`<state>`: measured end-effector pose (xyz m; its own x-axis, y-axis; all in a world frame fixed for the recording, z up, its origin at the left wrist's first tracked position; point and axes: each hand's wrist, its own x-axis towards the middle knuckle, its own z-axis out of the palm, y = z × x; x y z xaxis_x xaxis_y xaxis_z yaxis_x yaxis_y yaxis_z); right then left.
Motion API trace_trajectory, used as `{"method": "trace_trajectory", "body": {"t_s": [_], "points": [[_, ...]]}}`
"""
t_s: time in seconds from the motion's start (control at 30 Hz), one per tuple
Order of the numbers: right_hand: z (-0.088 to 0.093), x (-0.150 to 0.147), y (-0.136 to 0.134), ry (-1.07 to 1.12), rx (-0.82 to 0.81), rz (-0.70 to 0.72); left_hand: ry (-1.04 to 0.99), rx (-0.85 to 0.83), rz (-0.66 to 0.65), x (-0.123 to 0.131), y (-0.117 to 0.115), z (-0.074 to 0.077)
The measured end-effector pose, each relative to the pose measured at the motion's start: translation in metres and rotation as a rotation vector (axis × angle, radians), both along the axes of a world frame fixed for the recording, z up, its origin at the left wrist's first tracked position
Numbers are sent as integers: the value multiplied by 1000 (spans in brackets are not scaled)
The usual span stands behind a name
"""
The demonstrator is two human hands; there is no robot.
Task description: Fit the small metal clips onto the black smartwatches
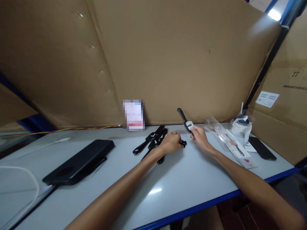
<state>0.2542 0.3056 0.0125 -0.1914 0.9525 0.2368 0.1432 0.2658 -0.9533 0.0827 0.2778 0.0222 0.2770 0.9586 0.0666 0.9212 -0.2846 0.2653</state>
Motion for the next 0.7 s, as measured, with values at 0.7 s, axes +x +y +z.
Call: {"method": "trace_trajectory", "body": {"t_s": [0.7], "points": [[2, -4, -3, -16, -8, 1, -73, 18, 77, 4, -21, -1]]}}
